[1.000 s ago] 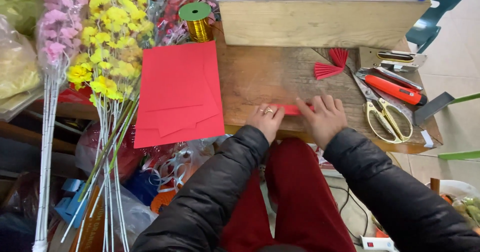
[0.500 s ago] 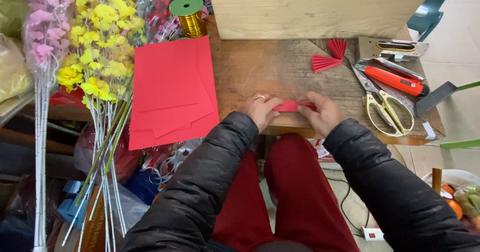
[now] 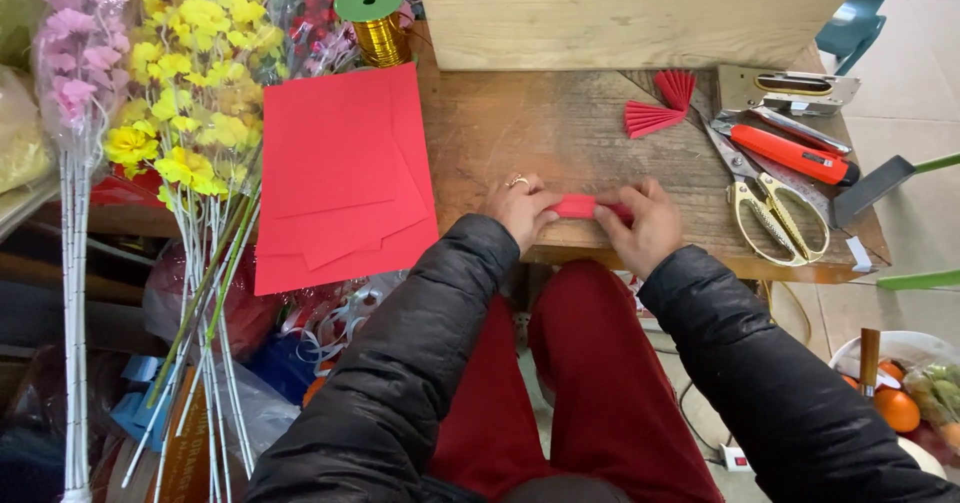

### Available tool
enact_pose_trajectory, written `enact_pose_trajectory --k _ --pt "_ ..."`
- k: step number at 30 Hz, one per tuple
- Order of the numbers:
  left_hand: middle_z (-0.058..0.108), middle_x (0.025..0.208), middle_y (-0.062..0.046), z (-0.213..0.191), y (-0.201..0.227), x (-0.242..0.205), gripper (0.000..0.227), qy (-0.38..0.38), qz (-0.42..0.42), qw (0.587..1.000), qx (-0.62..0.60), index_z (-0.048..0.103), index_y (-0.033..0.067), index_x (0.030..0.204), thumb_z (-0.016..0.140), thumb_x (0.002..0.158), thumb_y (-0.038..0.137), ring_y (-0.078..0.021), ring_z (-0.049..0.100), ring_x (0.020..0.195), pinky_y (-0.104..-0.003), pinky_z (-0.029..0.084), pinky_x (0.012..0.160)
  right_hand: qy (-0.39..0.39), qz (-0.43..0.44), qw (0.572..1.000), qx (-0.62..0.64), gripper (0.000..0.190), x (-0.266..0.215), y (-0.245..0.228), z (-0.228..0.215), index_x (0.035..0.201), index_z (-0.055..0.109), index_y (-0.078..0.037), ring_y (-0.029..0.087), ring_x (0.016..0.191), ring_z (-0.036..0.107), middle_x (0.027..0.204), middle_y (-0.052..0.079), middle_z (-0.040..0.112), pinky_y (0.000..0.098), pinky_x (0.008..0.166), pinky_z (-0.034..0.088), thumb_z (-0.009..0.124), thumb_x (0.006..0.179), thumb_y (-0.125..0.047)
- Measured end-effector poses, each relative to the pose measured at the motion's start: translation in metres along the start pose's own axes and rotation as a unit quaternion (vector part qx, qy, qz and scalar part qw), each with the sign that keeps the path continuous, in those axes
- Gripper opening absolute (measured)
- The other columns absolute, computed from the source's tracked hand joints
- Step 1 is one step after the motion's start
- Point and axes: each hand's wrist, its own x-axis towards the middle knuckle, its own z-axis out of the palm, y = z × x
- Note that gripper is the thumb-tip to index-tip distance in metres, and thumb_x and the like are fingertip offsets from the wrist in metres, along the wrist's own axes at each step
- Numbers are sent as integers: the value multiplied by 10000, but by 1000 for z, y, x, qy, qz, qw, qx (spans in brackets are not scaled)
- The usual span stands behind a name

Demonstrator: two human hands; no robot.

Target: Folding rectangular pieces of red paper into accordion-style fans on a wooden workspace.

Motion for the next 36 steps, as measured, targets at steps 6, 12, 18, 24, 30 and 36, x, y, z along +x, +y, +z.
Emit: enact_pose_trajectory --k 6,12,18,24,30,36 --pt "590 1042 76 -8 4 0 225 -24 -8 1000 6 748 407 1114 717 915 507 -224 600 1046 -420 465 924 33 -28 999 -18 166 -7 -7 1 1152 801 -320 387 1005 688 1102 34 614 495 861 590 779 989 -345" --pt "586 1040 66 -12 9 -1 190 -22 -22 999 2 762 389 1056 716 916 509 -223 589 1053 -410 461 943 64 -74 992 -81 172 -13 4 8 1142 779 -360 322 1071 646 1159 -18 585 441 901 498 770 980 -415" --pt "572 1055 78 -8 13 -2 171 -29 -46 998 10 762 401 1038 719 907 503 -207 572 1077 -402 450 941 60 -78 993 -69 159 -18 -8 3 1151 767 -319 312 1119 604 1180 -30 566 428 912 439 754 1011 -393" --pt "618 1096 -6 -29 49 -4 324 -90 -92 989 67 697 349 1205 543 993 539 -280 604 1121 -458 392 1022 28 -97 980 -171 235 -29 -12 -2 1286 701 -428 238 1211 541 1206 -59 538 402 949 417 642 1059 -414" --pt "647 1330 -243 -39 99 -27 629 -32 -56 991 115 574 118 1482 516 972 483 -476 528 1347 -664 173 1222 5 -118 972 -203 367 -41 -21 -5 1420 639 -410 299 1373 441 1335 -10 500 478 1085 354 575 1060 -445" --pt "404 1580 -358 -70 131 -32 808 -130 -112 981 93 349 164 1647 567 927 459 -592 241 1526 -692 69 1258 49 -156 951 -263 417 -42 -43 -1 1408 675 -291 327 1411 416 1368 30 538 545 1167 247 581 1012 -383"
